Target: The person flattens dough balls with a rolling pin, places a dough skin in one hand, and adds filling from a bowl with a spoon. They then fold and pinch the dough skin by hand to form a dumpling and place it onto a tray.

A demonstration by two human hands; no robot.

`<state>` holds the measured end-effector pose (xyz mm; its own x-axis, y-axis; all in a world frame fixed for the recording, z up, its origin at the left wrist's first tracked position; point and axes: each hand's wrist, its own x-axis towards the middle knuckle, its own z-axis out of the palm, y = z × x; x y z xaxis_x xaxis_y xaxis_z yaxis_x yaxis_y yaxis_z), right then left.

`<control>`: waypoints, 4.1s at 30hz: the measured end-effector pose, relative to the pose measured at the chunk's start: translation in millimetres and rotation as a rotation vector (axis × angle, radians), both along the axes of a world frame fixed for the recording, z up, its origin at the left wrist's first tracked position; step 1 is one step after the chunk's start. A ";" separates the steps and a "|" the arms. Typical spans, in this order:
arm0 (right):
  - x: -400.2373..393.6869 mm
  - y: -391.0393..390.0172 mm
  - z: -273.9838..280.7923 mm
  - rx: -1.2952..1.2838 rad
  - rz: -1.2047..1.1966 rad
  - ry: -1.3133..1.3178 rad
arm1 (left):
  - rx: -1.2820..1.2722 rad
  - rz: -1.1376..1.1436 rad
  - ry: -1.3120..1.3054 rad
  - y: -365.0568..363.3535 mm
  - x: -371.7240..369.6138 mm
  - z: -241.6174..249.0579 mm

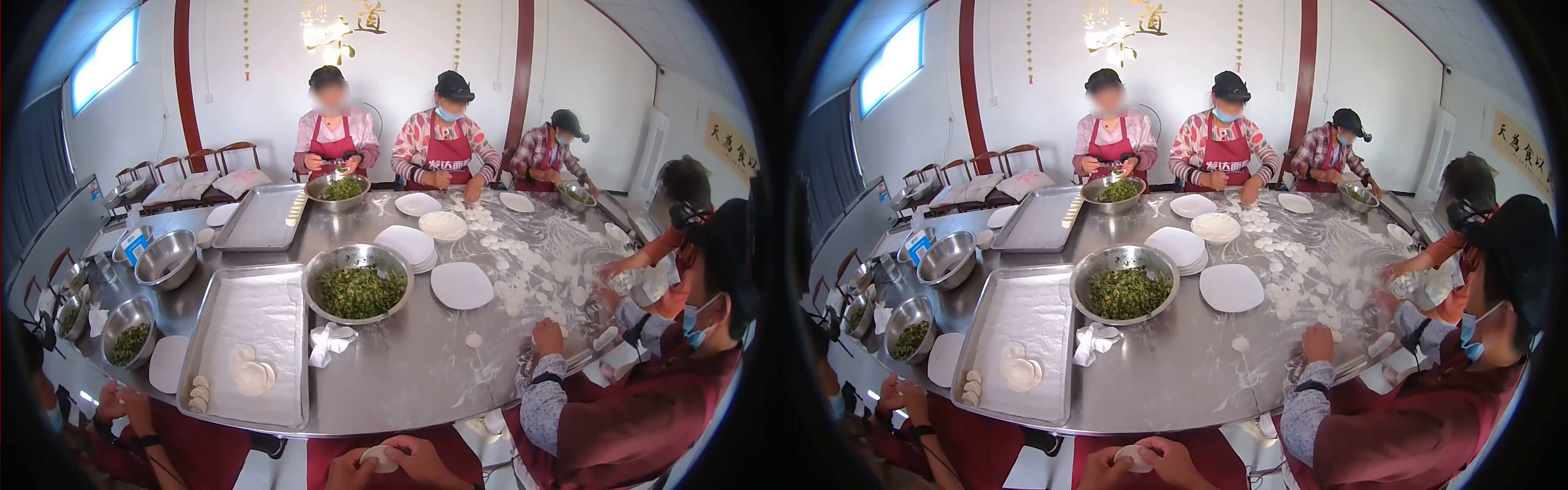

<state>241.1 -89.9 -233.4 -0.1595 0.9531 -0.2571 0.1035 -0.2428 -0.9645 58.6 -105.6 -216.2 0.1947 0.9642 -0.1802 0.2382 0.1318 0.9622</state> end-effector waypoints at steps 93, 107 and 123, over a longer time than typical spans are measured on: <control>-28.5 286.7 9.4 -0.209 -0.312 0.244 | 0.837 0.266 0.659 100.8 -16.8 -67.1; -24.8 259.4 2.6 -0.177 -0.492 0.399 | 0.848 0.269 0.612 104.4 -17.8 -68.8; 17.4 122.6 4.4 -0.186 -0.446 0.395 | 0.787 0.269 0.355 94.5 -23.4 -66.9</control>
<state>258.4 32.7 -228.9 0.1270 0.8949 -0.4279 -0.4025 -0.3478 -0.8468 35.3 -11.0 -283.1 0.0037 0.8391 0.5439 0.5944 -0.4393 0.6736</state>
